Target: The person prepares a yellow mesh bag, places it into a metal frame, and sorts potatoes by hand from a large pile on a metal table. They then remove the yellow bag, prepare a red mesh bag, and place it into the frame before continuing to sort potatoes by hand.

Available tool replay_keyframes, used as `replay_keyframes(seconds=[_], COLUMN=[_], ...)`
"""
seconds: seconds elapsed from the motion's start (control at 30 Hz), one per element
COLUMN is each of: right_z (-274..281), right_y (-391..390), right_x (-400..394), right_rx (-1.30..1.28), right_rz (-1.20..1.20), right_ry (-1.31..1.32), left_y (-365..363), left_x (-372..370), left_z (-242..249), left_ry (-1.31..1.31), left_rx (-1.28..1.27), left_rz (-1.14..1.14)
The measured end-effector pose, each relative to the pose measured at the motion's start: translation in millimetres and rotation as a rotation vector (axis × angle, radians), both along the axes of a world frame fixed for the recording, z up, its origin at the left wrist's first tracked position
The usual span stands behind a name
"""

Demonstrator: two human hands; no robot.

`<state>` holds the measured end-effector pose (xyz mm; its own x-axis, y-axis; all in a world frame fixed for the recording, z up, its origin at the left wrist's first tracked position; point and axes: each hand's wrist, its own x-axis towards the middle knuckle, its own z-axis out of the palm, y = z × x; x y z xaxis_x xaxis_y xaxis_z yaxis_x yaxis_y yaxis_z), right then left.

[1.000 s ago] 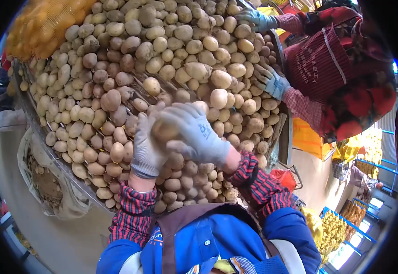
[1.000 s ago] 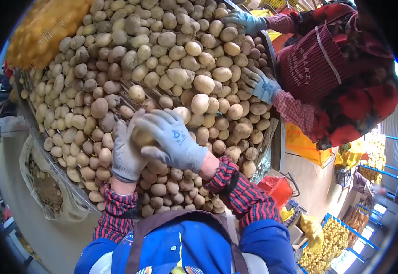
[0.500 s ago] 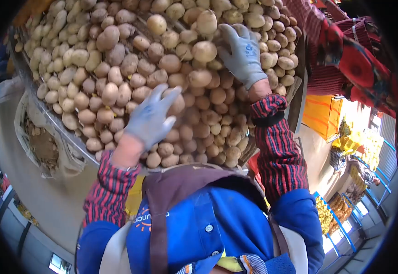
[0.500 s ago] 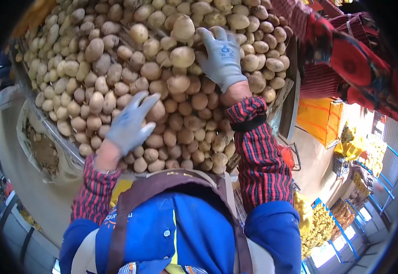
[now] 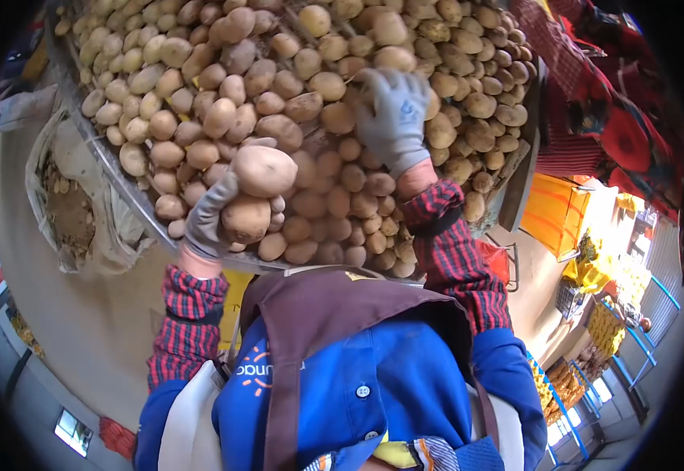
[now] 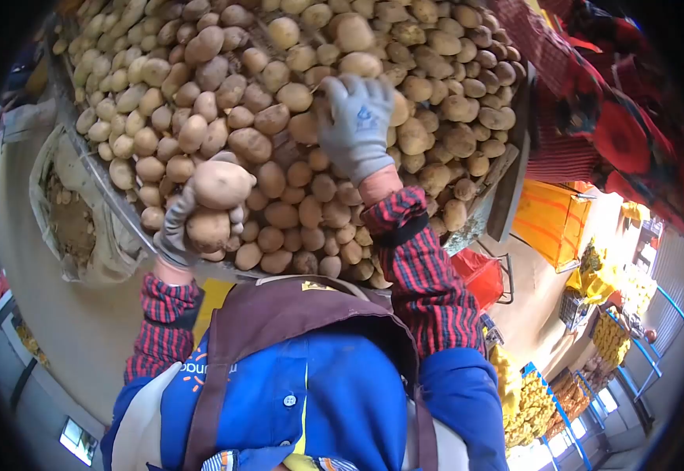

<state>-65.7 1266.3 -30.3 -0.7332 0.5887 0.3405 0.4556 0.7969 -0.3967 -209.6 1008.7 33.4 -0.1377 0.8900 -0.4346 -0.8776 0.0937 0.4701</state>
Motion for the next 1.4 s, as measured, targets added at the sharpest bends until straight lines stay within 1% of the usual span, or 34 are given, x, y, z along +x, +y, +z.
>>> replay_keyframes(seconds=[0.03, 0.1, 0.13, 0.17, 0.23, 0.37, 0.43, 0.47, 0.5, 0.57, 0.6, 0.63, 0.67, 0.7, 0.73, 0.77, 0.8, 0.83, 0.87, 0.9, 0.93, 0.97, 1.03, 1.07, 1.1, 1.13, 1.17, 1.2, 1.23, 1.27, 1.3, 1.33, 1.37, 1.4], right_z=[12.9, -4.8, -3.5, -9.7, 4.9, 4.3, 14.9, 25.2, 39.0, 61.6, 70.3, 81.3, 84.5, 85.7, 94.9, 108.1, 112.9, 119.3, 132.3, 169.9, 192.9, 203.8, 185.3, 148.4, 114.1, 113.5, 96.7, 106.0, 107.7, 107.4, 103.6, 105.8, 108.9, 110.5], right_y=[-8.4, -24.8, -41.8, -52.6, -50.0, -48.6, -60.4, -58.1, -60.1, -67.4, -77.8, -97.5, -121.1, -126.7, -112.3, -100.4, -90.5, -64.0, -32.1, -9.2, 32.8, 62.1, 151.2, 181.8, 199.4, 158.7, 138.1, 101.2, 68.6, 44.6, 24.4, 6.6, -7.9, -19.3], right_x=[-13.5, -36.0, -44.2, -52.5, -68.3, -44.1, -25.0, -17.2, -11.6, 4.2, 5.4, 4.8, 5.7, 15.2, 35.1, 46.5, 54.2, 75.7, 95.7, 96.6, 113.6, 108.6, 107.0, 117.1, 114.2, 108.5, 98.0, 90.5, 84.7, 76.9, 68.0, 58.8, 50.1, 41.4], right_rx=[0.104, -0.023, -0.011, 0.13, -0.043, 0.112, -0.069, -0.175, -0.159, -0.633, -0.585, -0.449, -0.373, -0.293, -0.232, -0.743, -1.269, -1.258, -0.809, -0.61, -0.618, -0.189, 0.237, -0.128, -0.483, -0.584, -0.569, -1.034, -1.187, -1.313, -1.335, -1.328, -1.319, -1.265], right_rz=[0.012, 0.344, 0.434, 0.376, 0.384, 0.485, 0.57, 0.537, 0.527, 0.375, 0.432, 0.46, 0.363, 0.265, 0.232, 0.103, -0.026, -0.027, -0.038, -0.087, -0.003, -0.251, -0.197, -0.174, -0.124, -0.097, -0.065, -0.05, 0.004, 0.074, 0.089, 0.13, 0.167, 0.232], right_ry=[0.088, 0.051, -0.097, -0.18, -0.42, -0.51, -0.548, -0.79, -0.793, -0.034, 0.152, 0.303, 0.281, 0.259, 0.243, 0.324, 0.416, 0.492, 0.45, 0.644, 0.747, 0.861, 0.682, 0.661, 0.637, 0.644, 0.649, 0.659, 0.681, 0.678, 0.678, 0.659, 0.64, 0.545], left_y=[-12.9, -20.9, -20.8, -19.9, -15.8, -2.6, 0.6, 4.1, 7.6, 18.6, 26.2, 38.0, 48.0, 60.3, 70.5, 76.2, 81.9, 86.8, 88.8, 89.9, 89.8, 92.6, 91.3, 95.8, 94.0, 100.5, 107.5, 106.0, 98.8, 91.6, 93.0, 96.0, 95.4, 86.5], left_x=[4.5, 4.3, 4.9, 3.9, -0.9, -5.7, -6.7, -7.3, -5.7, 1.7, 6.8, 17.6, 35.2, 51.5, 61.1, 62.0, 64.6, 67.7, 66.3, 67.4, 64.6, 67.2, 63.5, 64.7, 68.2, 66.8, 62.3, 59.5, 60.5, 59.3, 63.0, 63.1, 61.7, 61.6], left_z=[-5.7, -20.2, -31.9, -36.1, -29.5, -20.9, -21.0, -18.7, -15.5, -9.6, -15.5, -10.1, -0.6, 5.6, 3.5, 0.7, -16.8, -33.6, -28.8, -20.0, -13.4, -7.6, 8.9, 3.6, -4.1, -15.5, -27.8, -41.1, -53.8, -62.3, -33.6, 1.3, 19.1, 8.8], left_ry=[-0.16, -0.636, -0.761, -0.808, -0.762, -0.794, -0.855, -0.78, -0.783, -0.623, -0.351, -0.371, -0.352, -0.335, -0.279, -0.207, -0.351, -0.43, -0.531, -0.64, -0.721, -0.728, -0.687, -0.774, -0.74, -0.749, -0.755, -0.731, -0.622, -0.518, -0.483, -0.478, -0.479, -0.492], left_rx=[0.057, 0.2, 0.39, 0.444, 0.415, 0.405, 0.299, 0.248, 0.263, 0.134, 0.051, 0.096, 0.06, 0.029, 0.075, 0.112, 0.263, 0.286, 0.337, 0.376, 0.352, 0.333, 0.187, 0.308, 0.305, 0.418, 0.532, 0.529, 0.39, 0.243, 0.086, 0.085, 0.086, 0.054], left_rz=[0.115, 0.275, 0.281, 0.285, 0.301, 0.328, 0.393, 0.415, 0.406, 0.449, 0.424, 0.377, 0.37, 0.362, 0.305, 0.269, 0.28, 0.321, 0.276, 0.233, 0.202, 0.205, 0.229, 0.187, 0.204, 0.137, 0.084, 0.14, 0.182, 0.212, 0.224, 0.201, 0.173, 0.19])
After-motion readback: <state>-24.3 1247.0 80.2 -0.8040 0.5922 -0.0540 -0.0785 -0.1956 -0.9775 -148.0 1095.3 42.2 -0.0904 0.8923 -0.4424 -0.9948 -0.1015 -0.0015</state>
